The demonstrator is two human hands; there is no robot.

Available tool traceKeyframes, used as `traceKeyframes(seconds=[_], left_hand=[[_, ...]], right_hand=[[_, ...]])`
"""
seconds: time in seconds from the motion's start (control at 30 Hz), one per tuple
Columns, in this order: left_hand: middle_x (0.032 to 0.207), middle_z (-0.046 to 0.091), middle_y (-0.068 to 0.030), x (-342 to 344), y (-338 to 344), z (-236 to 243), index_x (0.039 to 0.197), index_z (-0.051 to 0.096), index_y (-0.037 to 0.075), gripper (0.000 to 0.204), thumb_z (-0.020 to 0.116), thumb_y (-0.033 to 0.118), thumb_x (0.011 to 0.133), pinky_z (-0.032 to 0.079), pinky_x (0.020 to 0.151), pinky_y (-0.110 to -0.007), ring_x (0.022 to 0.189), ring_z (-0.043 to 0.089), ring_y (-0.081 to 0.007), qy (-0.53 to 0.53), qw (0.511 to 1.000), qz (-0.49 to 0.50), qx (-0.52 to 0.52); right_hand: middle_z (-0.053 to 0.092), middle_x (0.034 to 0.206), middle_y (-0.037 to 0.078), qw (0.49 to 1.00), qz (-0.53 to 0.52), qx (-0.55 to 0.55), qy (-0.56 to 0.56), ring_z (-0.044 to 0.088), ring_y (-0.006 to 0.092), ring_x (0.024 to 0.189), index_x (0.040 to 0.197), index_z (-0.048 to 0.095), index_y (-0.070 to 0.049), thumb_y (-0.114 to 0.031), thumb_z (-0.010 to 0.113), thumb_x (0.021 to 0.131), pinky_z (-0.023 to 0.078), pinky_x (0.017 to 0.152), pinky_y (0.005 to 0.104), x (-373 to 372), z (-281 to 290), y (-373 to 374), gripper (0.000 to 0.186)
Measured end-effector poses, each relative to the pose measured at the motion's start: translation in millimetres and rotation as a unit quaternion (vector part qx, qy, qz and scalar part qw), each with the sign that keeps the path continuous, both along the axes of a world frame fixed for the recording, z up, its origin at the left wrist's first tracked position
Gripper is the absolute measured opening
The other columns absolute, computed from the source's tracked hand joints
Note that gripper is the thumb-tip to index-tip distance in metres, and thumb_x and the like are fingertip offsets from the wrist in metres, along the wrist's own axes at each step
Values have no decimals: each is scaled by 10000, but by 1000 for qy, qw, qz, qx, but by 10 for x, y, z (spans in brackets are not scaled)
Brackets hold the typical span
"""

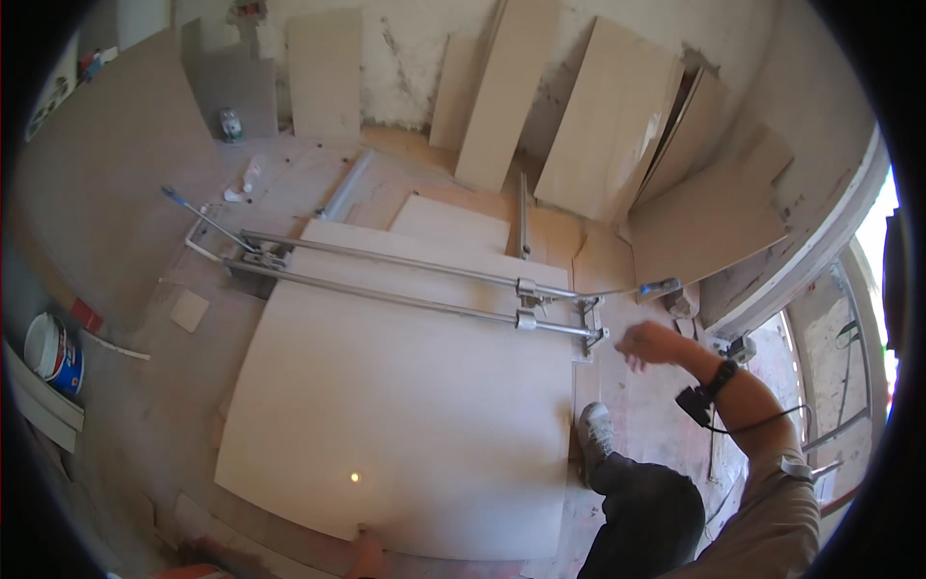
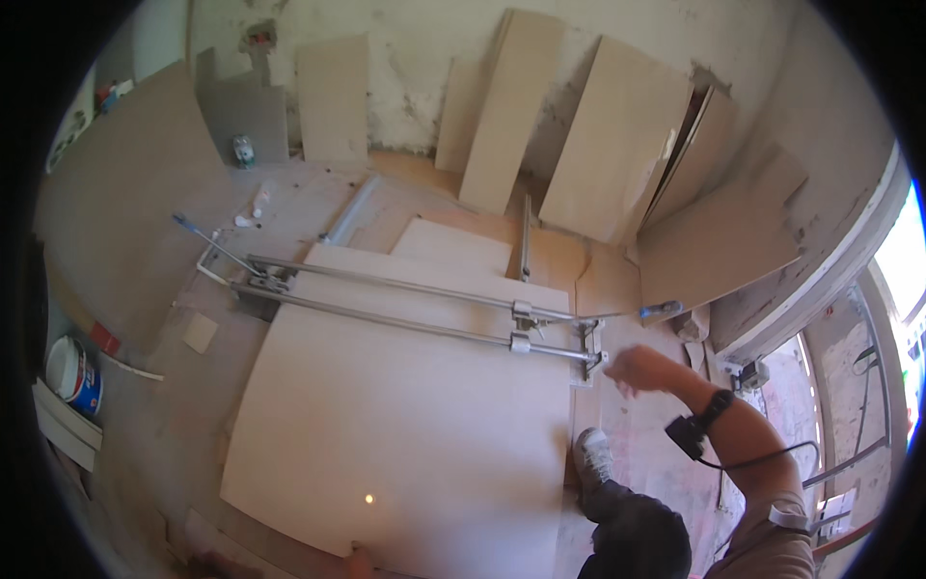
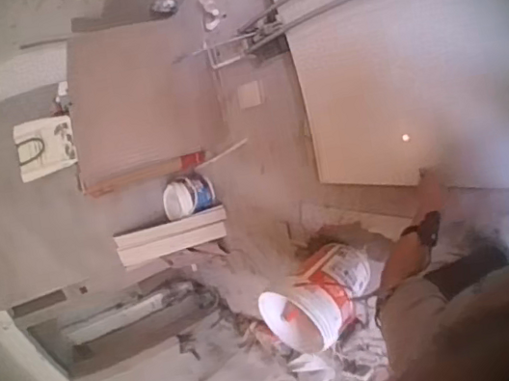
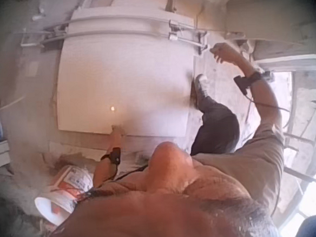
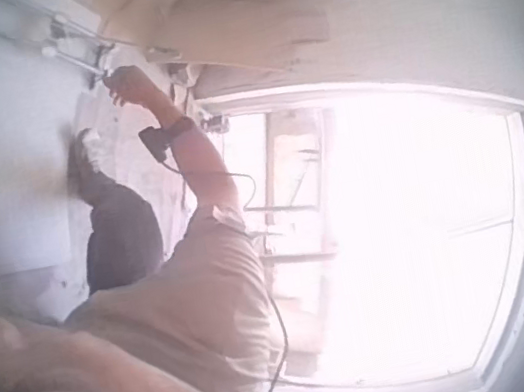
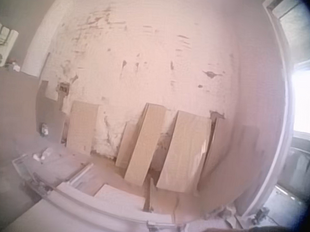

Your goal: Mixing mortar and then measuring and positioning a large floor tile on a manual tile cutter.

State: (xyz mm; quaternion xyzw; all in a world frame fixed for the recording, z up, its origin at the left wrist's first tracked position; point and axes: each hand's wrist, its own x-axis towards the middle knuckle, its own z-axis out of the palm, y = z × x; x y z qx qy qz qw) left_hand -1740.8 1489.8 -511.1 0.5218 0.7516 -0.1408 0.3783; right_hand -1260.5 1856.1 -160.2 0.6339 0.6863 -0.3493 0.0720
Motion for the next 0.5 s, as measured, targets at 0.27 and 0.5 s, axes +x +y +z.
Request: traceKeyframes(seconds=[0.27,0.5], left_hand=[[1054,613,-213,-63,-1,264,1237,434,-62,587,438,429,917,493,794,-408,958,602,-288,-101,940,324,-26],[886,641,-144,147,-77,569,1070,588,-40,659,352,564,949,489,653,-377,796,596,-229,88,984,95,125]], right_hand=[[645,741,202,972,118,198,-47,637,351,716,836,637,8,-376,575,856,492,692,419,72,-842,2199,390],[649,762,226,983,98,80,-131,645,334,680,814,617,95,-577,570,816,501,561,431,236,-1875,3152,674]])
